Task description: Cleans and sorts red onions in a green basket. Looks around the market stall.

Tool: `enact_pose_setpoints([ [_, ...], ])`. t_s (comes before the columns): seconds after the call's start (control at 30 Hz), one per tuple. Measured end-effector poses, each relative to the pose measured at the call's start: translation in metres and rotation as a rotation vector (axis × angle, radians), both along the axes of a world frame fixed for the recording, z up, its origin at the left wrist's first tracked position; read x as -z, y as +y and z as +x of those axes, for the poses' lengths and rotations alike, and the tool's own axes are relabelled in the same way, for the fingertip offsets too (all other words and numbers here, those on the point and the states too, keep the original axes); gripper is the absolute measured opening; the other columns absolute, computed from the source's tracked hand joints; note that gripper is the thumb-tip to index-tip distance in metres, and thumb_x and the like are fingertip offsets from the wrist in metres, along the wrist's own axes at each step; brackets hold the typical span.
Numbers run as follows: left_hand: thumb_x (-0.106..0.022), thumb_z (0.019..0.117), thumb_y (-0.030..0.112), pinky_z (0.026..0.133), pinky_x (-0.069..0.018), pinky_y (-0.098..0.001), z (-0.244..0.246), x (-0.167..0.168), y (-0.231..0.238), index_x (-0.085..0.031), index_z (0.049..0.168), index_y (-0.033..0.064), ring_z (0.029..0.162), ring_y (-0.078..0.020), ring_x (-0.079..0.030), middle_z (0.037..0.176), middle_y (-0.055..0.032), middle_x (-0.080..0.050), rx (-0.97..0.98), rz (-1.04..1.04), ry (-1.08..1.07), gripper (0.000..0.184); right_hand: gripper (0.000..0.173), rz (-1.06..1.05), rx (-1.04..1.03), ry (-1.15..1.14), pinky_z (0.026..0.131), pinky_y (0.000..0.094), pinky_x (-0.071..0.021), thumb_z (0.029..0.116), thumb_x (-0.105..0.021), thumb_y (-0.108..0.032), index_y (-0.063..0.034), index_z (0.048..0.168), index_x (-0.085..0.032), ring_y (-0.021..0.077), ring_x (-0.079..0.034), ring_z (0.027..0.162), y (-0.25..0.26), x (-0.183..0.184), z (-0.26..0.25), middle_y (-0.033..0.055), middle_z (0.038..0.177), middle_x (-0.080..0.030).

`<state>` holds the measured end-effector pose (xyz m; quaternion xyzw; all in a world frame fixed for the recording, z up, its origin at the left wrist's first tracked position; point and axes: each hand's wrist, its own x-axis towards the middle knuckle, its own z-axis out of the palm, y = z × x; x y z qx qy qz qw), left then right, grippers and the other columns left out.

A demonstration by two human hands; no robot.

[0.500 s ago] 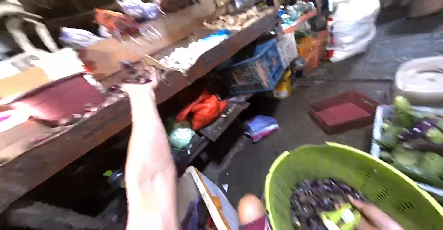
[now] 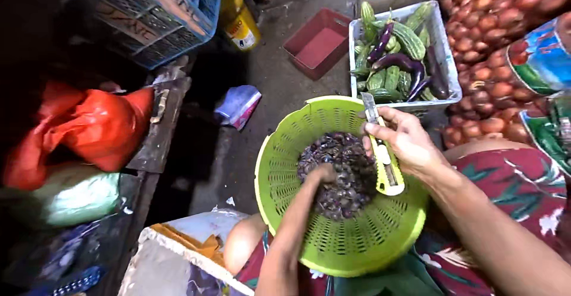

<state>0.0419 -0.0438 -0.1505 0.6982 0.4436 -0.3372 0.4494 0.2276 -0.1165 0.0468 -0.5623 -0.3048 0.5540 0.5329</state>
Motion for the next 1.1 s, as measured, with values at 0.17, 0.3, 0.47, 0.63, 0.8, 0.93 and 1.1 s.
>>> enact_pose_setpoints([
  [0.17,-0.055,0.1002,0.006,0.109,-0.0422,-0.0596,0.022,0.035,-0.104,-0.065,0.13,-0.001,0.136,-0.0425,-0.05,0.144,-0.0227,-0.055,0.49,0.188,-0.33,0.032,0.024,0.069,-0.018,-0.101,0.054,0.0274,-0.0603,0.1026,-0.054,-0.002,-0.0041,0.125,-0.061,0.0146,-0.066,0.058,0.0,-0.005,0.003,0.0075,0.082,-0.068],
  [0.3,-0.048,0.1013,-0.005,0.12,-0.0175,-0.0683,0.052,-0.035,-0.111,-0.045,0.154,0.0108,0.153,-0.0455,-0.021,0.165,-0.0167,-0.031,0.659,0.051,0.037,0.055,0.02,0.125,-0.053,-0.155,0.055,0.0257,-0.06,0.1015,-0.056,-0.003,-0.0046,0.121,-0.062,0.0128,-0.067,0.059,-0.002,-0.011,-0.002,0.0055,0.08,-0.068],
  [0.47,-0.064,0.0959,0.026,0.107,-0.0336,-0.0735,0.003,0.055,-0.106,-0.046,0.152,0.0124,0.149,-0.0481,-0.026,0.165,-0.0159,-0.03,0.454,0.246,0.147,0.061,0.019,0.134,-0.06,-0.259,0.053,0.0227,-0.0575,0.1023,-0.059,-0.008,-0.0069,0.121,-0.063,0.0088,-0.065,0.056,-0.004,-0.012,0.004,0.0031,0.075,-0.067],
  [0.63,-0.05,0.1023,0.056,0.113,-0.0383,-0.0636,-0.043,0.034,-0.041,-0.047,0.152,0.0093,0.141,-0.0456,-0.043,0.159,-0.0261,-0.035,-0.139,0.051,0.218,0.068,0.018,0.137,-0.158,-0.374,0.053,0.0271,-0.0575,0.1071,-0.054,-0.016,-0.0071,0.119,-0.063,0.0115,-0.065,0.056,0.002,0.002,0.003,0.0048,0.077,-0.067],
  [0.8,-0.059,0.1036,0.022,0.079,-0.0547,-0.0397,-0.064,-0.053,-0.013,-0.044,0.145,0.003,0.091,-0.0228,-0.063,0.116,-0.0173,-0.062,-0.649,-0.142,-0.064,0.048,0.022,0.025,-0.365,-0.483,0.074,0.0419,-0.0581,0.1082,-0.05,-0.014,-0.0017,0.118,-0.065,0.0236,-0.069,0.075,0.017,0.033,-0.019,0.0143,0.088,-0.069],
  [0.93,-0.043,0.1104,0.024,0.073,-0.0594,-0.0395,-0.068,-0.122,-0.026,-0.052,0.133,0.0053,0.081,-0.0215,-0.067,0.103,-0.0115,-0.064,-0.95,-0.244,-0.434,0.031,0.03,-0.085,-0.523,-0.556,0.085,0.0481,-0.0544,0.1097,-0.044,-0.018,0.0018,0.123,-0.062,0.0301,-0.068,0.087,0.027,0.067,-0.037,0.0209,0.1,-0.067],
  [1.1,-0.031,0.1102,0.014,0.087,-0.059,-0.0373,-0.082,-0.146,-0.047,-0.044,0.146,0.0003,0.099,-0.0209,-0.069,0.127,-0.0137,-0.063,-1.058,-0.326,-0.97,0.041,0.032,-0.108,-0.47,-0.489,0.059,0.033,-0.0549,0.1119,-0.038,-0.023,-0.0031,0.129,-0.057,0.0159,-0.06,0.058,0.025,0.07,-0.041,0.0102,0.084,-0.062],
])
